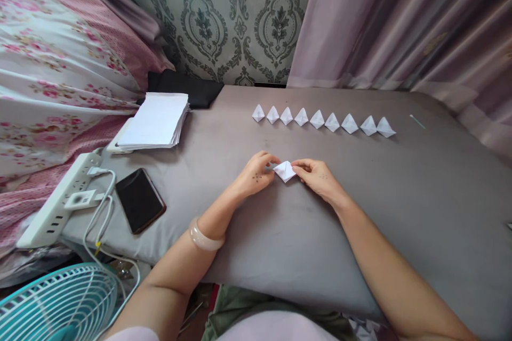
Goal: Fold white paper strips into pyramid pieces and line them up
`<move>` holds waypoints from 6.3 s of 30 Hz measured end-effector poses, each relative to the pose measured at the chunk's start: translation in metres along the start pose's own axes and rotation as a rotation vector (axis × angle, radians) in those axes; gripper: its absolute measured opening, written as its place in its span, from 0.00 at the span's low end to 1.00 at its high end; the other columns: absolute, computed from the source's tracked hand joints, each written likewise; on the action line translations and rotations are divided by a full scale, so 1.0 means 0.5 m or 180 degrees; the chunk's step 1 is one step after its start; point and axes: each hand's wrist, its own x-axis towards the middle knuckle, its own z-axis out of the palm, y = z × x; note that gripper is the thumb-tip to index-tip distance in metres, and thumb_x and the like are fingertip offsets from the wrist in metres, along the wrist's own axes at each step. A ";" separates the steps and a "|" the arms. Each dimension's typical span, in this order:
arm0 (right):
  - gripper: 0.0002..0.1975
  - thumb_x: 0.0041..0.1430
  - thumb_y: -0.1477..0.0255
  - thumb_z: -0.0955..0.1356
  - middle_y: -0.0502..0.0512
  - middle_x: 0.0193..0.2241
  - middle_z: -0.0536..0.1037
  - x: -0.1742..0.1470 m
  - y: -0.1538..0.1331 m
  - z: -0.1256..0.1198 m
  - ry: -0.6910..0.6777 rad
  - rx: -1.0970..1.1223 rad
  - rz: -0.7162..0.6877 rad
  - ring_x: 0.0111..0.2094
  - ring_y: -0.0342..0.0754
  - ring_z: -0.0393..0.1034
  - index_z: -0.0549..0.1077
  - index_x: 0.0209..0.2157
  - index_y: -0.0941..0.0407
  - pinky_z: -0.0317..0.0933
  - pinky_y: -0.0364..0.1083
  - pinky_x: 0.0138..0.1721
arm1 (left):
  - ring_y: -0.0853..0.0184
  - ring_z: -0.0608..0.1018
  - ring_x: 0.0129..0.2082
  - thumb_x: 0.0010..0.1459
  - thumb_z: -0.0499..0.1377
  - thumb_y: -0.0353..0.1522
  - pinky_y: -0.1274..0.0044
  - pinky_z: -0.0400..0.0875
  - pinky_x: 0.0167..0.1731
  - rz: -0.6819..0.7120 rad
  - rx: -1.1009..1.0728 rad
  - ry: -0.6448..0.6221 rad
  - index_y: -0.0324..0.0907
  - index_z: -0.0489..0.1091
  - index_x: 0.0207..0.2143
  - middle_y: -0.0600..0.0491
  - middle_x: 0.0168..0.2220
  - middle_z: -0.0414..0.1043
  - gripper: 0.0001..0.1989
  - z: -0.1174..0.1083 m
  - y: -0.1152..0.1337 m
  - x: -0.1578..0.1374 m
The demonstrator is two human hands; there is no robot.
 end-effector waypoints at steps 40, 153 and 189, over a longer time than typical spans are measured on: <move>0.12 0.62 0.69 0.63 0.57 0.33 0.75 -0.045 0.006 0.016 0.0680 -0.2214 -0.0757 0.36 0.50 0.70 0.78 0.33 0.57 0.60 0.47 0.42 | 0.69 0.70 0.29 0.56 0.61 0.34 0.75 0.68 0.38 -0.0720 0.0693 0.0179 0.40 0.75 0.31 0.50 0.34 0.67 0.07 0.018 0.013 0.016; 0.11 0.41 0.66 0.74 0.48 0.23 0.75 -0.049 -0.037 0.009 -0.0150 0.1442 0.0106 0.26 0.42 0.65 0.76 0.26 0.57 0.57 0.43 0.30 | 0.77 0.67 0.23 0.38 0.70 0.32 0.81 0.59 0.27 -0.1014 -0.3156 0.0591 0.39 0.71 0.31 0.58 0.23 0.68 0.16 0.030 0.053 0.006; 0.14 0.49 0.61 0.72 0.53 0.32 0.80 -0.044 -0.055 -0.081 -0.1131 -0.0233 -0.0769 0.33 0.46 0.71 0.78 0.35 0.57 0.62 0.46 0.39 | 0.69 0.73 0.28 0.49 0.66 0.41 0.77 0.65 0.31 0.0191 -0.1238 -0.0763 0.37 0.76 0.31 0.51 0.28 0.75 0.15 -0.013 0.035 0.003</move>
